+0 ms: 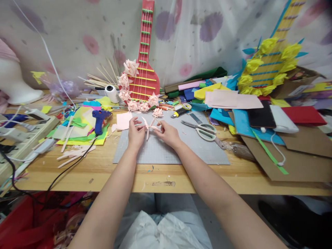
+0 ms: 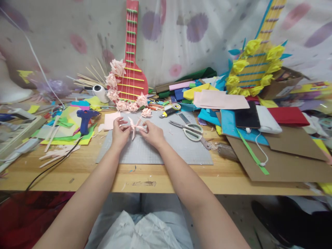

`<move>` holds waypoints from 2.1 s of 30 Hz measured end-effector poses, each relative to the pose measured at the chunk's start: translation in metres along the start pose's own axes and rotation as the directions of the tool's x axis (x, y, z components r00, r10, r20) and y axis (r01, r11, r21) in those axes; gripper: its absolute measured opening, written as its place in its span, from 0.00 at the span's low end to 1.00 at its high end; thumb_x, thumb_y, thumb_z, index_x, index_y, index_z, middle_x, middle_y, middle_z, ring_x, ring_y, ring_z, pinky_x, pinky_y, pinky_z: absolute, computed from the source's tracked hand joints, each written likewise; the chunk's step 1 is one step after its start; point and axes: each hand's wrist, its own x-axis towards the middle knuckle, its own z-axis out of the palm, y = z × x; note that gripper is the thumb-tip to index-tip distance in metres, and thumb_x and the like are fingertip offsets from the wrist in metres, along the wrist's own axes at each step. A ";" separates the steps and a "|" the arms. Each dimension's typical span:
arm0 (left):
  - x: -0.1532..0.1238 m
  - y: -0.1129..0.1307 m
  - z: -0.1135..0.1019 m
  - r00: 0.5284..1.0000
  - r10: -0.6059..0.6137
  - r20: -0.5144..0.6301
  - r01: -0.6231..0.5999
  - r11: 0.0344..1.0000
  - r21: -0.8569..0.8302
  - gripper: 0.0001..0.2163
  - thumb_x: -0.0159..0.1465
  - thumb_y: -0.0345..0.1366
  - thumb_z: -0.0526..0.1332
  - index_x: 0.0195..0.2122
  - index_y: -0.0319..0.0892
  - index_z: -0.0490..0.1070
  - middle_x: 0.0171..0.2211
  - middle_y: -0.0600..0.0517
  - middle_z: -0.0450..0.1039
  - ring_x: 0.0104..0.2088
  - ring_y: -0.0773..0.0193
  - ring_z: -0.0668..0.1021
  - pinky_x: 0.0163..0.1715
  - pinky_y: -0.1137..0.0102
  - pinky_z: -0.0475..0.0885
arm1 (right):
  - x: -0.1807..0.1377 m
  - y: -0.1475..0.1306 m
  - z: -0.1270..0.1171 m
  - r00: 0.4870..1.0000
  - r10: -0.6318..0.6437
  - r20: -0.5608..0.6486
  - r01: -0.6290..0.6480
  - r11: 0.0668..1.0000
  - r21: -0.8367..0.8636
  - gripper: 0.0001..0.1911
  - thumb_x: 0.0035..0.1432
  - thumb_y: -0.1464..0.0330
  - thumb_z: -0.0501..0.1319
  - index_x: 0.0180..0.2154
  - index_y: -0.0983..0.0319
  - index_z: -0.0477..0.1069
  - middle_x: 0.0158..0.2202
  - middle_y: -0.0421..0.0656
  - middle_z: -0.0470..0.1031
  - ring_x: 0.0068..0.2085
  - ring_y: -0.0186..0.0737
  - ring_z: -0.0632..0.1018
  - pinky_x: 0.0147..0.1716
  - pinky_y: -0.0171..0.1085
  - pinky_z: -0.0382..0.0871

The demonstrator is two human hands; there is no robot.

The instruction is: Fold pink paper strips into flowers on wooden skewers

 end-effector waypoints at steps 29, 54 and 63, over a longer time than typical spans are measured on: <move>-0.015 0.010 0.006 0.995 0.091 0.034 -0.096 0.895 0.435 0.14 0.52 0.30 0.56 0.41 0.44 0.60 0.30 0.55 0.69 0.26 0.69 0.71 0.29 0.73 0.65 | -0.005 -0.013 0.006 0.985 -0.126 -0.120 0.109 0.984 -0.142 0.15 0.50 0.71 0.51 0.42 0.58 0.63 0.32 0.40 0.73 0.34 0.38 0.73 0.30 0.32 0.59; -0.016 0.012 0.009 0.899 0.379 0.217 -0.427 0.869 0.250 0.15 0.50 0.23 0.56 0.39 0.41 0.64 0.37 0.50 0.66 0.35 0.68 0.71 0.32 0.73 0.71 | 0.006 0.008 0.018 0.992 -0.077 -0.102 0.118 0.854 0.507 0.17 0.48 0.70 0.56 0.43 0.57 0.65 0.39 0.38 0.73 0.38 0.34 0.74 0.39 0.34 0.66; -0.016 0.016 0.007 0.899 0.373 0.228 -0.429 0.855 0.292 0.13 0.51 0.23 0.55 0.37 0.42 0.65 0.35 0.51 0.66 0.33 0.69 0.71 0.32 0.74 0.70 | 0.005 0.006 0.015 0.988 -0.139 -0.070 0.155 0.820 0.551 0.09 0.50 0.69 0.55 0.35 0.60 0.69 0.36 0.38 0.74 0.39 0.34 0.74 0.42 0.34 0.65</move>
